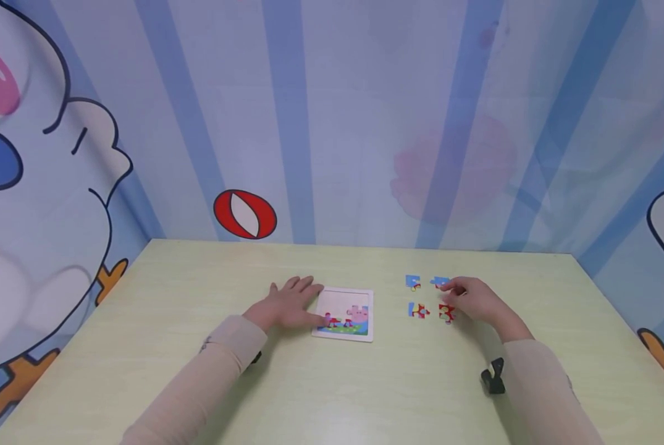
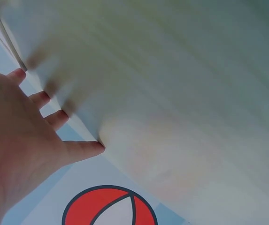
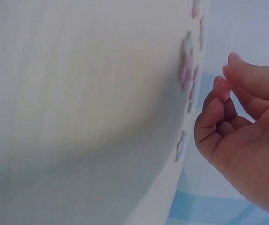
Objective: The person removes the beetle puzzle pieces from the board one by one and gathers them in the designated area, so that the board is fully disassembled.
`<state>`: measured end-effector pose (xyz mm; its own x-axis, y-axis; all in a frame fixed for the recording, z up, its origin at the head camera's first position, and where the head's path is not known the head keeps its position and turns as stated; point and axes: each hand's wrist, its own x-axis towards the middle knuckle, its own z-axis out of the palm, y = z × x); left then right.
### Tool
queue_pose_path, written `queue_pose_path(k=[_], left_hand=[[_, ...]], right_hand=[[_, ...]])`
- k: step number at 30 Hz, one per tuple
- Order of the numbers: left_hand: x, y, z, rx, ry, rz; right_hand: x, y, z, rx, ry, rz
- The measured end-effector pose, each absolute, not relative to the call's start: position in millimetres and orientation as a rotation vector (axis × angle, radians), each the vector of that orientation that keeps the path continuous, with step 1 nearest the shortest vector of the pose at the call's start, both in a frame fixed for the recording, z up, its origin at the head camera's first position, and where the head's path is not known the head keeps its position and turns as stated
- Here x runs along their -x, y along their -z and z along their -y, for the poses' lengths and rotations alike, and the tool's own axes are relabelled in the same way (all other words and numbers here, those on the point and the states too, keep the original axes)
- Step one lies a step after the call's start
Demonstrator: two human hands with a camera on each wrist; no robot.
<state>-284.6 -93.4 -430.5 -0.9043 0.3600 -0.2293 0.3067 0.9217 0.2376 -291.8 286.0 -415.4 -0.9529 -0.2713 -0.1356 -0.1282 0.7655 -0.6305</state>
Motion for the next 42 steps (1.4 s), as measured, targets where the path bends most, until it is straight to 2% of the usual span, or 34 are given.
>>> queue_pose_path(k=[15, 35, 42], left_hand=[[284, 429, 94, -0.501, -0.293, -2.812], [284, 431, 93, -0.498, -0.302, -2.816], [284, 431, 93, -0.497, -0.289, -2.819]], right_hand=[[284, 395, -248, 0.460, 1.138, -2.675], [287, 401, -195, 0.515, 1.158, -2.612], [288, 406, -180, 0.631, 1.182, -2.594]])
